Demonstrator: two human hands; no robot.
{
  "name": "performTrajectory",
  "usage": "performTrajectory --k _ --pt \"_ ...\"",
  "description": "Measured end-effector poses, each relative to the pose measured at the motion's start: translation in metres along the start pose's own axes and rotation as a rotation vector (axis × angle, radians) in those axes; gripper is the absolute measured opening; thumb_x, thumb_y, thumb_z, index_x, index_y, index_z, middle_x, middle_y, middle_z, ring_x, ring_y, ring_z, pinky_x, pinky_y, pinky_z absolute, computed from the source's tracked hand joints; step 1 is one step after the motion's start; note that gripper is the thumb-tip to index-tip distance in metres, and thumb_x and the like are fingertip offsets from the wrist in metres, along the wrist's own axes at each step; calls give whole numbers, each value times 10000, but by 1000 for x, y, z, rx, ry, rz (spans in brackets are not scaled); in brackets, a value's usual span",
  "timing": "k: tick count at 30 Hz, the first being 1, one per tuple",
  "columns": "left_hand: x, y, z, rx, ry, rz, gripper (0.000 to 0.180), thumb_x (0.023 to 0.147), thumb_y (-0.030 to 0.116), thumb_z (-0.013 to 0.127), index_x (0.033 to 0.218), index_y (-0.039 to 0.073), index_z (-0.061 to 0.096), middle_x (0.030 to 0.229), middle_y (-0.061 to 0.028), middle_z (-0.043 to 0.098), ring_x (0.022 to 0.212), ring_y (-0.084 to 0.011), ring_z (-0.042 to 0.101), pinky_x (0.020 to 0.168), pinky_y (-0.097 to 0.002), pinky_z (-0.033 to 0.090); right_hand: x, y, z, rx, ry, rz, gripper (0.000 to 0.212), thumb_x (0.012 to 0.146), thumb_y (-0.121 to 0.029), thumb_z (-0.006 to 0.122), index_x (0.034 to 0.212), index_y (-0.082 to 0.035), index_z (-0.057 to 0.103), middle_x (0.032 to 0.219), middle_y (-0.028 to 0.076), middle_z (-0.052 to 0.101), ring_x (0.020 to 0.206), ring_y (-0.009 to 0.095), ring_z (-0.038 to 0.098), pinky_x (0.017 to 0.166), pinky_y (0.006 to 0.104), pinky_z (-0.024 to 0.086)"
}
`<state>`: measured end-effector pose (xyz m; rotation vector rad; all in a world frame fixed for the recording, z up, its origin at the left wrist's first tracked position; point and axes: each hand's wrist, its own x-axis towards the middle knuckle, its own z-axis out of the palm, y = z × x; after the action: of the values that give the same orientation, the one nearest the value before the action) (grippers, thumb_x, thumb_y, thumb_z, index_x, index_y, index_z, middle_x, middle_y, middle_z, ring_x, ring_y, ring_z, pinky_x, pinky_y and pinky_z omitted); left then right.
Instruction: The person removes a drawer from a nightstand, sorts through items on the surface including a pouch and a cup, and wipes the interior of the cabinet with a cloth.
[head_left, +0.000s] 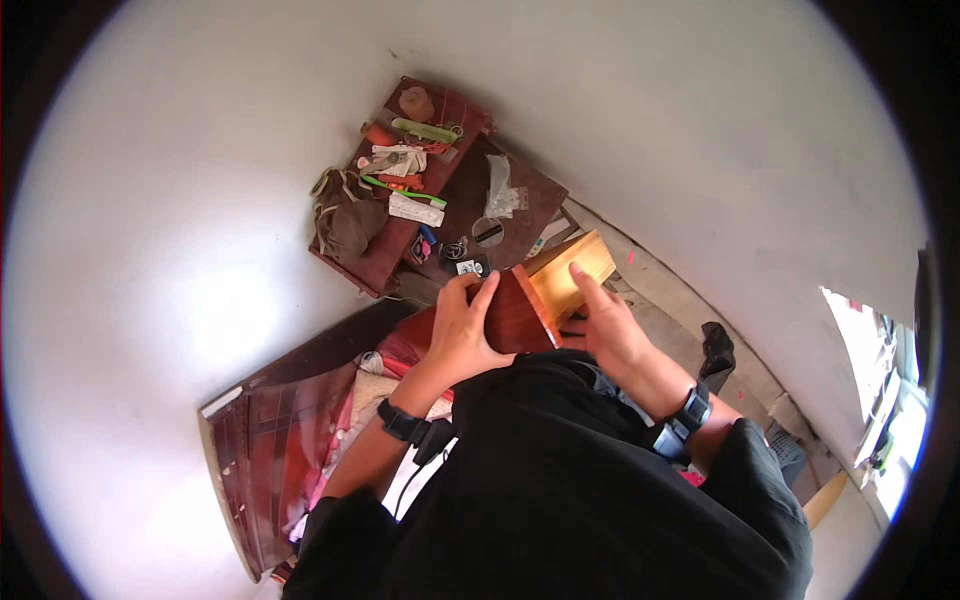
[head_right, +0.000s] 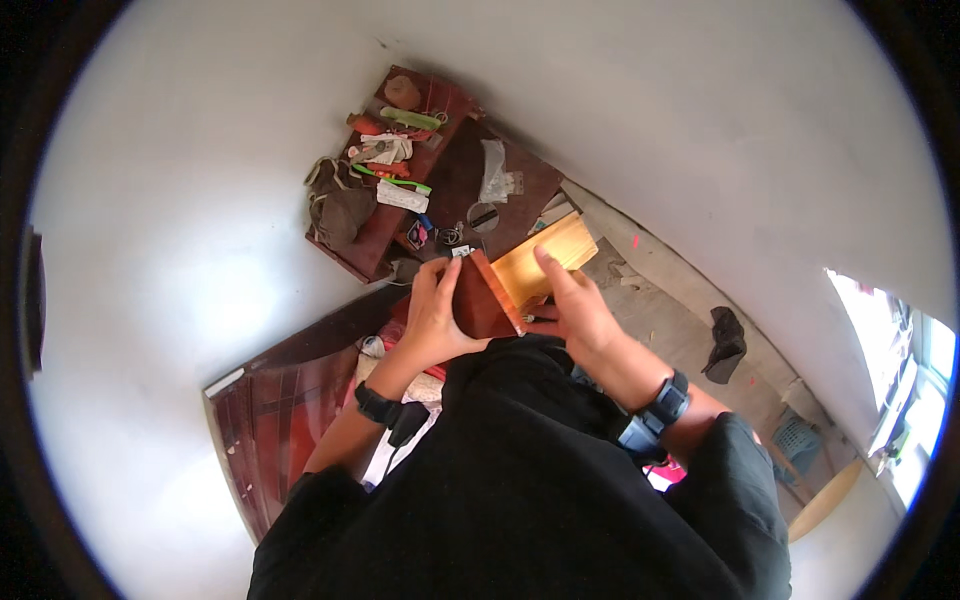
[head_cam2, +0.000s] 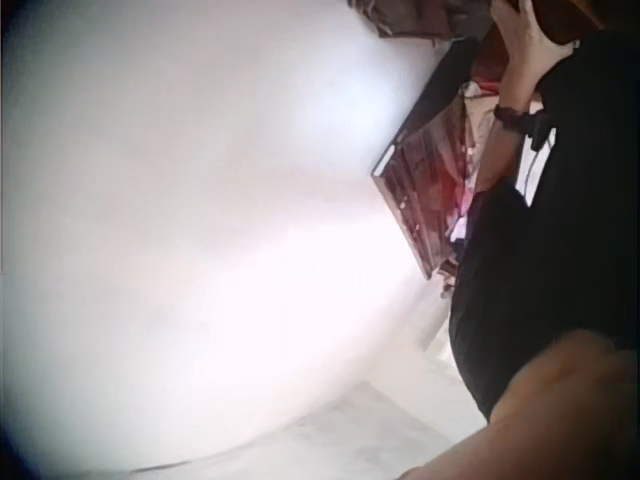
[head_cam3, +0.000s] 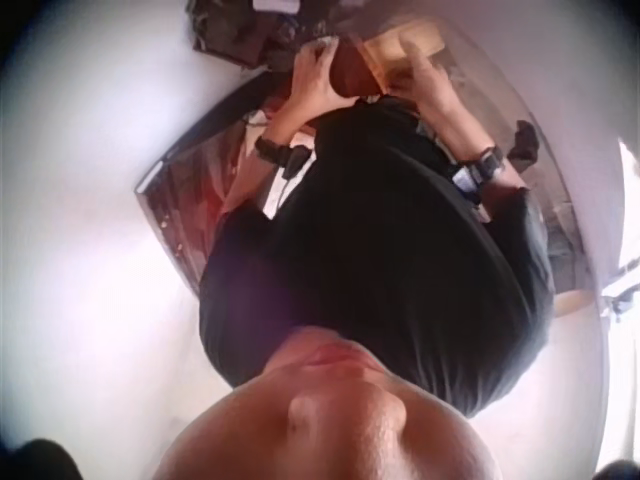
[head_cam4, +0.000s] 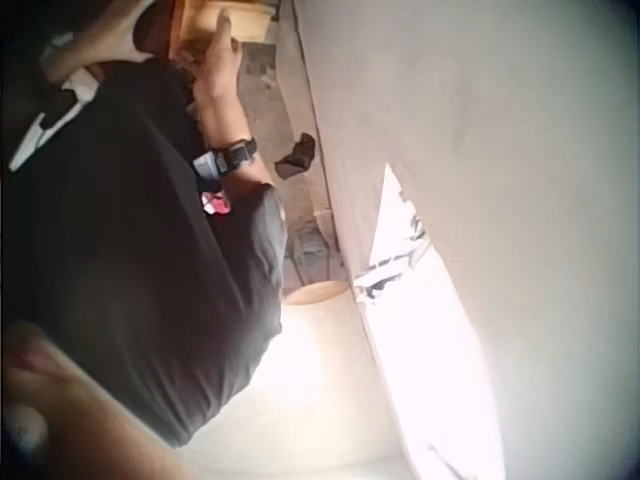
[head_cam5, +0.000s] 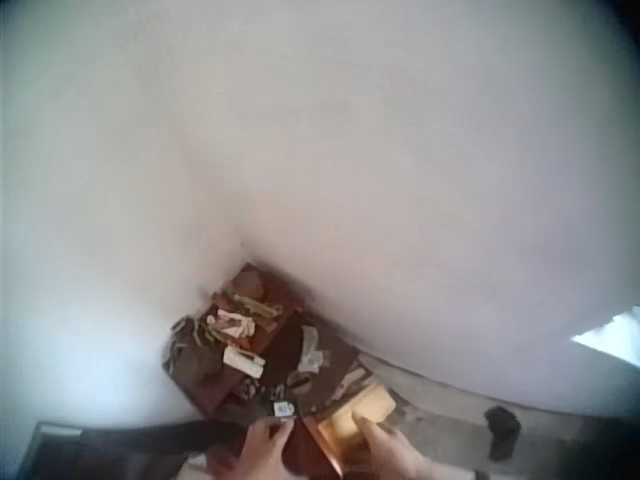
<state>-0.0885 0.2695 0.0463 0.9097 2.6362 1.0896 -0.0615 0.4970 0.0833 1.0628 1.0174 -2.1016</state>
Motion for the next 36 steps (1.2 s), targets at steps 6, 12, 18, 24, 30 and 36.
performTrajectory --k 6,12,18,24,30,36 --pt "32 13 26 43 -21 17 1226 451 233 901 1476 186 231 1217 -237 402 1108 -412 423 939 -501 351 37 -18 -34 16 71 75 675 868 -595 567 1274 -58 511 1212 97 588 1000 225 613 838 361 500" --pt "36 12 40 146 -63 134 1219 411 204 896 1459 220 275 1180 -205 419 1081 -383 433 906 -495 346 61 -15 -49 95 53 187 679 806 -545 680 1241 -45 532 1193 125 593 1043 267 596 844 415 495" --pt "26 5 42 228 -119 124 1136 443 210 894 1410 145 301 1205 -210 376 1107 -402 385 928 -509 333 70 -9 -41 8 161 163 516 796 -349 734 1159 -29 553 1047 84 630 933 210 618 778 380 517" --pt "23 3 25 -102 -397 33 676 680 169 812 1287 100 521 1202 -121 533 1125 -316 515 971 -407 420 60 3 -77 -130 64 -70 588 763 -268 721 1220 14 481 1096 116 595 944 252 607 742 441 518" --pt "-1 -52 31 44 -347 -219 546 723 247 797 1189 71 575 1195 -135 585 1113 -327 558 945 -388 446 59 -9 -105 -216 107 -68 681 743 -323 714 1247 10 400 1056 105 538 936 199 566 726 362 514" --pt "-4 -59 42 27 -399 -124 410 725 255 785 1035 31 638 1032 -104 646 971 -323 616 846 -388 491 83 -14 -137 -291 -105 -226 864 705 -280 725 1388 13 284 1247 153 493 1116 249 531 894 368 474"
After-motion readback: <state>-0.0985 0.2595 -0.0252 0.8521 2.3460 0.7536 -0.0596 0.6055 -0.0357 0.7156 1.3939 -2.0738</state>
